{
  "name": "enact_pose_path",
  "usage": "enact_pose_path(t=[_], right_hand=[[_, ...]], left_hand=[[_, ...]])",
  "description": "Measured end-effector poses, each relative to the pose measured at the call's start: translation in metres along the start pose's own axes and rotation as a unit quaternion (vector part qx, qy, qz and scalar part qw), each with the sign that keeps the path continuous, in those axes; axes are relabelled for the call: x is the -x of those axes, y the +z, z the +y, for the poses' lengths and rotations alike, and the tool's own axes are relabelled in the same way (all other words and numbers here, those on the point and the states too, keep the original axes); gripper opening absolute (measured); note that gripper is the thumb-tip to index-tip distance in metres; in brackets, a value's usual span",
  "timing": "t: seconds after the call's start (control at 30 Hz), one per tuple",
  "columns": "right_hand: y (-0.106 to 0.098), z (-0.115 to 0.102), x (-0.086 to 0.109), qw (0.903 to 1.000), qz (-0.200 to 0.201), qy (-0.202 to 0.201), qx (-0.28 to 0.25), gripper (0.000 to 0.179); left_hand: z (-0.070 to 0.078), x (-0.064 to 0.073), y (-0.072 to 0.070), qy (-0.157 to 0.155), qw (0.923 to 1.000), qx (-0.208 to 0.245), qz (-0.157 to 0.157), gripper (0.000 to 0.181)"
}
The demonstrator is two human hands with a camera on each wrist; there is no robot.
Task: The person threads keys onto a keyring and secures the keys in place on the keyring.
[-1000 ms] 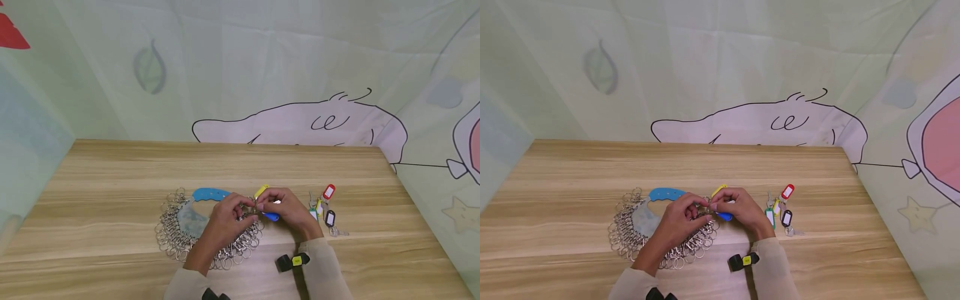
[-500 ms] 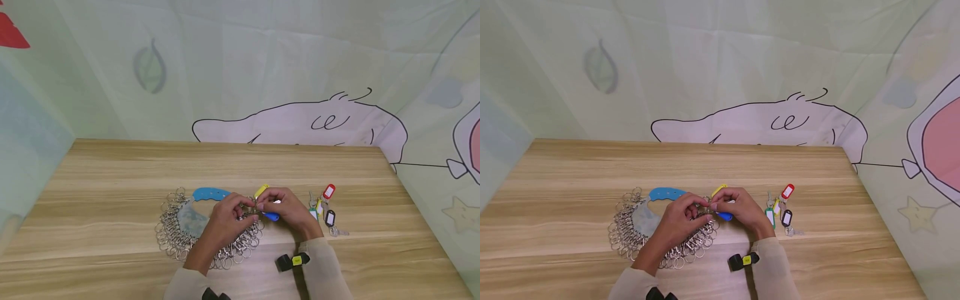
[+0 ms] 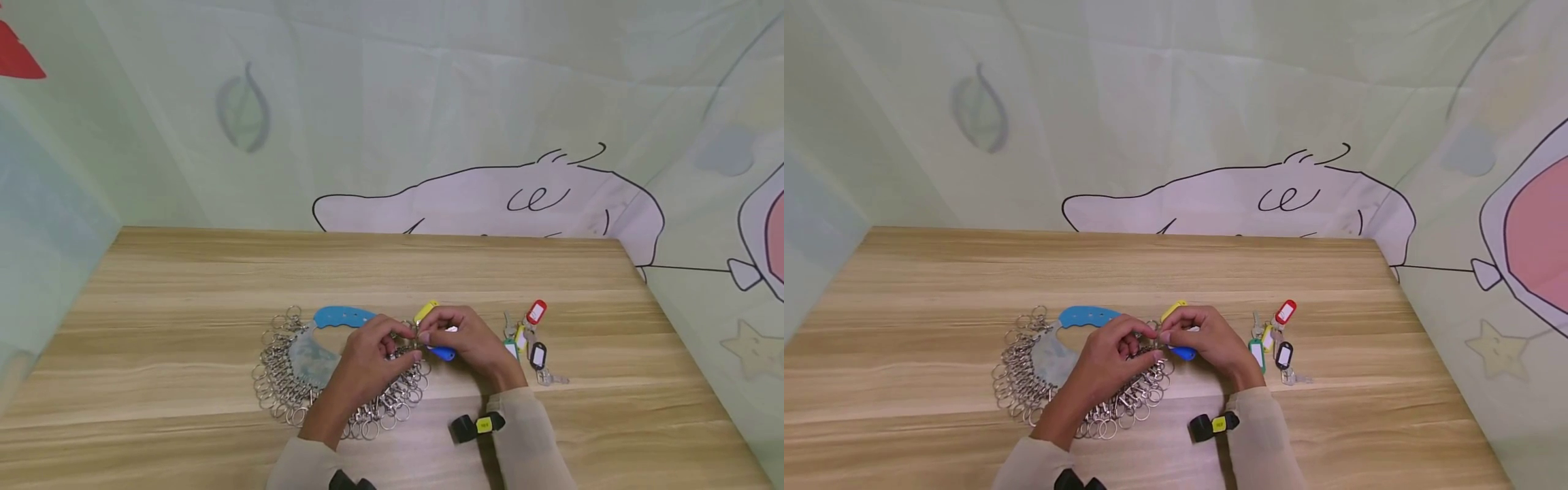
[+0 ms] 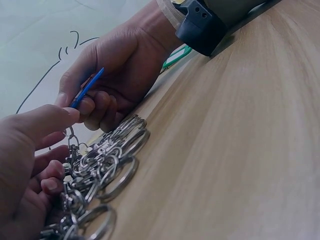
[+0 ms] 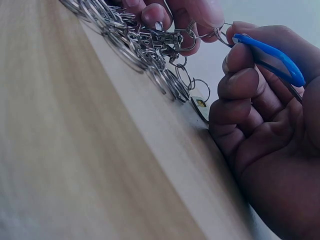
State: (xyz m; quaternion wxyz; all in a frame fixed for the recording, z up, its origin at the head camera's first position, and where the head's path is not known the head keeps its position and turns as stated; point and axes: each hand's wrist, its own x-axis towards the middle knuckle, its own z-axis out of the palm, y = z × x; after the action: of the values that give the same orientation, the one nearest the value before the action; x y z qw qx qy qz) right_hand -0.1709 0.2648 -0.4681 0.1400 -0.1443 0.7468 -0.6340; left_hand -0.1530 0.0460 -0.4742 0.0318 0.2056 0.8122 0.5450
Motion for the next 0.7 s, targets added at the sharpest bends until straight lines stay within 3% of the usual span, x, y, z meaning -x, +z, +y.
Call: enact_pose_path(t=[0.7], right_hand=[[-0.0002,0.0006,-0.0001,1.0,0.002,0.003,0.001,0.004]], left_hand=[[0.0002,0.0003,-0.0003,0.001,1.0,-0.004,0.001,0.023]])
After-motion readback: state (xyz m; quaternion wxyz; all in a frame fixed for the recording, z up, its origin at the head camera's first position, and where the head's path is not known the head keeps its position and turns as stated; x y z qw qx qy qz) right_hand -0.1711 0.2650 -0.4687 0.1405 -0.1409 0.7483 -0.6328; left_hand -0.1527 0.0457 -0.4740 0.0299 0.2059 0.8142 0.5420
